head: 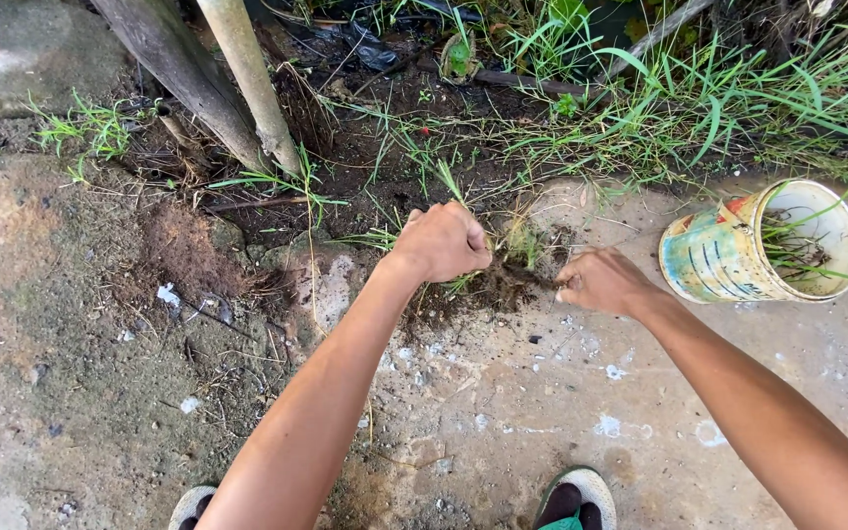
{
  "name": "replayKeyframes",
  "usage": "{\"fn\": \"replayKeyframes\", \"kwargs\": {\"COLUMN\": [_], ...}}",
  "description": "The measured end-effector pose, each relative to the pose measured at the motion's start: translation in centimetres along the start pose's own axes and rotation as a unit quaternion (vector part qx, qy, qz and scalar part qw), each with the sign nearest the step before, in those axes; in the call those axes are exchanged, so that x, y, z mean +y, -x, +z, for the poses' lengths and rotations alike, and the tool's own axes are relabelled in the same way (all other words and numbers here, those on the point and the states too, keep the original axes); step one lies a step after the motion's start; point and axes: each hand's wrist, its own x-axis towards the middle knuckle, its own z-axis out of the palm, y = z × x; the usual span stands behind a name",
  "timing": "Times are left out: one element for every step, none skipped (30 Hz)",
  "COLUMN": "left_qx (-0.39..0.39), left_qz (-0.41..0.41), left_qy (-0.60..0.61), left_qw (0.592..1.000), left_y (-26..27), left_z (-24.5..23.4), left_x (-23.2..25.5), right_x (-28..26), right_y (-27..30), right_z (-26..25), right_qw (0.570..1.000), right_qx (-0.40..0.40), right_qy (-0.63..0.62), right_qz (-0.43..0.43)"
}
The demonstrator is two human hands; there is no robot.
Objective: Pulling weeds and grass from potted plants and placing them in a bucket.
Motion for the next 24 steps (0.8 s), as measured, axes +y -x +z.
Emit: {"fn": "replayKeyframes", "kwargs": {"left_qx": [-0.001,0.015,0.031,0.029,0.084,0.14,0.139,0.185,0.231,0.23,0.243,0.257,0.256,0.263,0.269,0.27,0.277,0.284,0.284,0.288,0.292,0.292,0.29,0.289], "left_qz": [0.0,0.006,0.012,0.015,0.042,0.07,0.073,0.107,0.141,0.145,0.153,0.161,0.164,0.153,0.142,0.145,0.144,0.143,0.147,0.149,0.152,0.156,0.159,0.163], "left_qy": [-0.001,-0.006,-0.012,-0.012,-0.025,-0.038,-0.039,-0.048,-0.056,-0.057,-0.046,-0.035,-0.035,-0.018,-0.001,-0.001,0.01,0.021,0.02,0.021,0.022,0.02,0.011,0.003], "left_qw": [1.0,1.0,0.999,0.999,0.995,0.987,0.987,0.976,0.961,0.961,0.957,0.952,0.952,0.952,0.952,0.952,0.95,0.948,0.947,0.946,0.944,0.943,0.944,0.943], "left_y": [-0.1,-0.3,-0.5,-0.5,-0.4,-0.5,-0.6,-0.7,-0.9,-1.2,-1.4,-1.7,-1.6,-1.5,-1.3,-1.3,-1.3,-1.3,-1.4,-1.5,-1.6,-1.8,-2.0,-2.1], "left_z": [0.3,0.6,0.9,1.1,1.4,1.5,1.6,1.6,1.6,1.6,1.6,1.6,1.2,0.7,0.3,0.2,0.1,0.0,0.0,-0.1,-0.1,0.1,0.3,0.6], "left_x": [-0.1,-0.1,0.0,-0.1,-0.2,-0.1,-0.2,-0.3,-0.4,-0.1,0.2,0.3,1.1,1.7,2.4,2.6,2.8,3.1,3.3,3.4,3.6,3.5,3.5,3.5], "right_x": [-1.4,-2.6,-3.8,-4.7,-5.5,-6.3,-6.4,-6.5,-6.6,-6.9,-7.3,-7.6,-8.5,-9.3,-10.3,-10.3,-10.3,-10.3,-10.0,-9.8,-9.5,-8.3,-7.0,-5.7], "right_y": [0.2,0.6,0.9,0.8,0.7,0.4,0.1,-0.4,-0.8,-0.9,-1.1,-1.2,-1.1,-1.0,-0.9,-0.8,-0.7,-0.7,-0.6,-0.5,-0.5,-0.5,-0.6,-0.5], "right_z": [-1.7,-3.6,-5.4,-6.6,-7.8,-9.2,-9.5,-9.9,-10.3,-10.8,-11.3,-11.8,-12.1,-12.5,-12.9,-12.4,-12.0,-11.7,-12.0,-12.2,-12.5,-12.5,-12.5,-12.6], "right_qw": [1.0,0.997,0.99,0.989,0.986,0.981,0.98,0.977,0.965,0.965,0.958,0.95,0.95,0.95,0.946,0.946,0.935,0.923,0.923,0.905,0.885,0.884,0.865,0.845], "right_qx": [0.0,-0.05,-0.101,-0.101,-0.087,-0.071,-0.068,-0.012,0.045,0.048,0.047,0.045,0.048,-0.001,-0.049,-0.047,-0.062,-0.076,-0.072,-0.051,-0.031,-0.027,-0.001,0.025], "right_qy": [-0.001,-0.019,-0.037,-0.038,-0.072,-0.105,-0.105,-0.174,-0.24,-0.24,-0.272,-0.302,-0.302,-0.304,-0.305,-0.305,-0.335,-0.364,-0.364,-0.409,-0.452,-0.453,-0.488,-0.521], "right_qz": [0.0,0.048,0.093,0.096,0.123,0.15,0.153,0.124,0.093,0.096,0.076,0.056,0.058,0.076,0.094,0.095,0.1,0.104,0.105,0.108,0.11,0.111,0.113,0.116]}}
